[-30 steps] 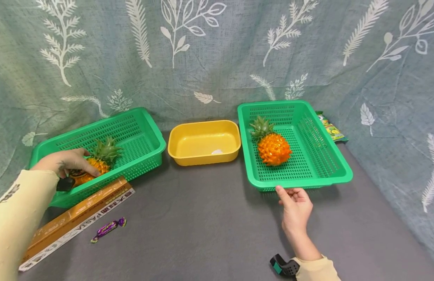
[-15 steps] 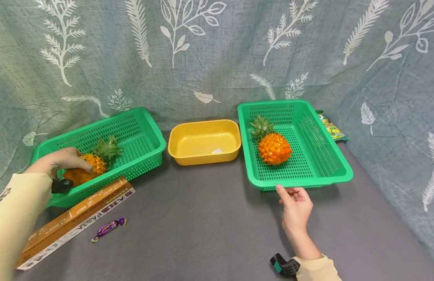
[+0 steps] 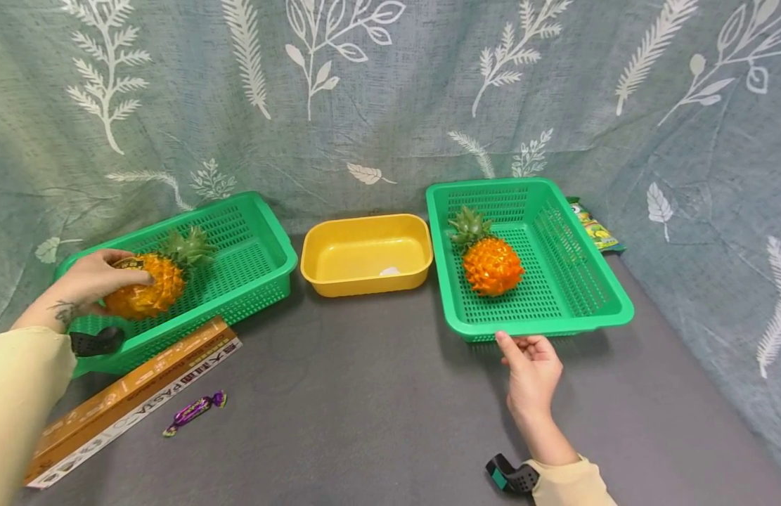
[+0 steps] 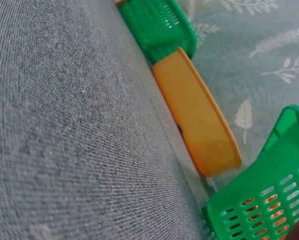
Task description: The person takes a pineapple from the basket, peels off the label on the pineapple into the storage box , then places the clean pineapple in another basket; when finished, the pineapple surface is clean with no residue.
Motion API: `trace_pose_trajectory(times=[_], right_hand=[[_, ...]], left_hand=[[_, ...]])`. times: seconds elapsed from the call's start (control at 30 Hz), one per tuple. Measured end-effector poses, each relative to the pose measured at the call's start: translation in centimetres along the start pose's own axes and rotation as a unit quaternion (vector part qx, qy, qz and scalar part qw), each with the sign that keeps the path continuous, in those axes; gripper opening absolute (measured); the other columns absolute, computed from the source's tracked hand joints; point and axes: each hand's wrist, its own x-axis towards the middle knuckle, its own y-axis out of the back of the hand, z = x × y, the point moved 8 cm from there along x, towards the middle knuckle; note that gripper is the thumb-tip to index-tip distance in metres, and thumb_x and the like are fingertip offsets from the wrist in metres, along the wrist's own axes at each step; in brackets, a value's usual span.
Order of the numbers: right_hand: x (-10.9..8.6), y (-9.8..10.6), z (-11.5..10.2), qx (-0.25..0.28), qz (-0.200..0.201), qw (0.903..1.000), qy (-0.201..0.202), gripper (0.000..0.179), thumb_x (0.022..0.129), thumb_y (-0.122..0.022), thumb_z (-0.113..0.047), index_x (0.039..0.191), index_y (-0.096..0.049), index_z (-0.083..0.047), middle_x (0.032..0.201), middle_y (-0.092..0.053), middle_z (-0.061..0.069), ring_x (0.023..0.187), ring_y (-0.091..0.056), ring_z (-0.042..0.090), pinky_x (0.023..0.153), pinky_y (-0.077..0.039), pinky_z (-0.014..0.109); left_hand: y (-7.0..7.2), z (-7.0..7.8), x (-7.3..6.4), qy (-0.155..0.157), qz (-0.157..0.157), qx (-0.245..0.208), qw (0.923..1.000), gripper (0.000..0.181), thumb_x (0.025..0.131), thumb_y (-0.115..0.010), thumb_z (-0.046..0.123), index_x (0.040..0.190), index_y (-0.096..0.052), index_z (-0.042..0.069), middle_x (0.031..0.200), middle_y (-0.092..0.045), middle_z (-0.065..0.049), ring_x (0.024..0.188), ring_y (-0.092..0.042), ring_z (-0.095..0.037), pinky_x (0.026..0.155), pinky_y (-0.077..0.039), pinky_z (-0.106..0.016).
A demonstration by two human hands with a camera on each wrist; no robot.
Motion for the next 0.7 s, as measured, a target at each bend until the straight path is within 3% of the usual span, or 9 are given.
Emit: trace_pose_trajectory(times=[0.1, 0.2, 0.27, 0.33, 0.47, 0.53, 0.7], right_hand=[[0.0, 0.0, 0.0, -0.002, 0.001, 1.0000, 0.000, 0.022, 0.074, -0.067, 0.013, 0.068, -0.061, -0.006, 0.058, -0.059, -0.001, 0.050, -0.057, 0.007, 0.044, -0.045, 0.016], [-0.1, 0.0, -0.1, -0.003, 0.001, 1.0000, -0.001, 0.021, 0.074, -0.068, 0.013, 0.068, -0.061, -0.006, 0.059, -0.060, -0.001, 0.050, -0.057, 0.007, 0.044, -0.045, 0.016], [-0.1, 0.0, -0.1, -0.002, 0.001, 1.0000, -0.002, 0.020, 0.074, -0.068, 0.013, 0.069, -0.061, -0.005, 0.059, -0.060, -0.001, 0.051, -0.057, 0.007, 0.044, -0.045, 0.016], [-0.1, 0.0, 0.0, -0.003, 0.001, 1.0000, -0.002, 0.020, 0.074, -0.068, 0.012, 0.069, -0.061, -0.005, 0.059, -0.060, -0.001, 0.051, -0.058, 0.007, 0.044, -0.045, 0.016], [0.0, 0.0, 0.0, -0.006, 0.001, 1.0000, -0.002, 0.021, 0.074, -0.068, 0.013, 0.068, -0.061, -0.006, 0.059, -0.061, -0.001, 0.050, -0.058, 0.006, 0.044, -0.045, 0.016], [0.0, 0.0, 0.0, -0.006, 0.001, 1.0000, -0.002, 0.021, 0.074, -0.067, 0.013, 0.068, -0.061, -0.006, 0.059, -0.061, -0.001, 0.050, -0.058, 0.006, 0.044, -0.045, 0.016], [0.0, 0.1, 0.0, 0.002, 0.002, 1.0000, 0.000, 0.021, 0.074, -0.067, 0.014, 0.068, -0.061, -0.005, 0.058, -0.061, -0.001, 0.051, -0.059, 0.006, 0.044, -0.045, 0.015]], left_hand=[[0.7, 1.1, -0.6, -0.022, 0.036, -0.025, 0.9988, 0.091, 0.088, -0.057, 0.041, 0.146, -0.003, -0.003, 0.139, -0.018, -0.037, 0.085, -0.057, -0.023, 0.066, -0.053, -0.043], [1.4, 2.5, -1.3, -0.047, 0.074, -0.047, 0.9951, 0.088, 0.088, -0.060, 0.039, 0.148, -0.007, 0.003, 0.139, -0.022, -0.034, 0.071, -0.053, -0.006, 0.063, -0.051, -0.037], [1.7, 3.6, -1.7, -0.066, 0.092, -0.065, 0.9915, 0.085, 0.088, -0.061, 0.036, 0.149, -0.009, 0.009, 0.136, -0.026, -0.029, 0.067, -0.052, -0.003, 0.060, -0.050, -0.032], [1.7, 4.7, -2.2, -0.086, 0.100, -0.101, 0.9861, 0.080, 0.088, -0.062, 0.031, 0.149, -0.014, 0.016, 0.129, -0.035, -0.017, 0.069, -0.052, -0.001, 0.060, -0.050, -0.027], [1.0, 6.9, -3.0, -0.132, 0.095, -0.204, 0.9654, 0.068, 0.086, -0.065, 0.014, 0.142, -0.029, 0.027, 0.108, -0.041, 0.004, 0.076, -0.055, 0.001, 0.060, -0.051, -0.019], [0.2, 8.1, -3.4, -0.159, 0.082, -0.249, 0.9520, 0.064, 0.084, -0.066, 0.006, 0.136, -0.036, 0.026, 0.107, -0.042, 0.004, 0.078, -0.056, -0.001, 0.060, -0.051, -0.019], [-2.5, 11.1, -4.2, -0.208, 0.053, -0.258, 0.9421, 0.061, 0.080, -0.066, -0.003, 0.130, -0.043, 0.023, 0.110, -0.043, 0.002, 0.082, -0.056, -0.004, 0.062, -0.051, -0.020]])
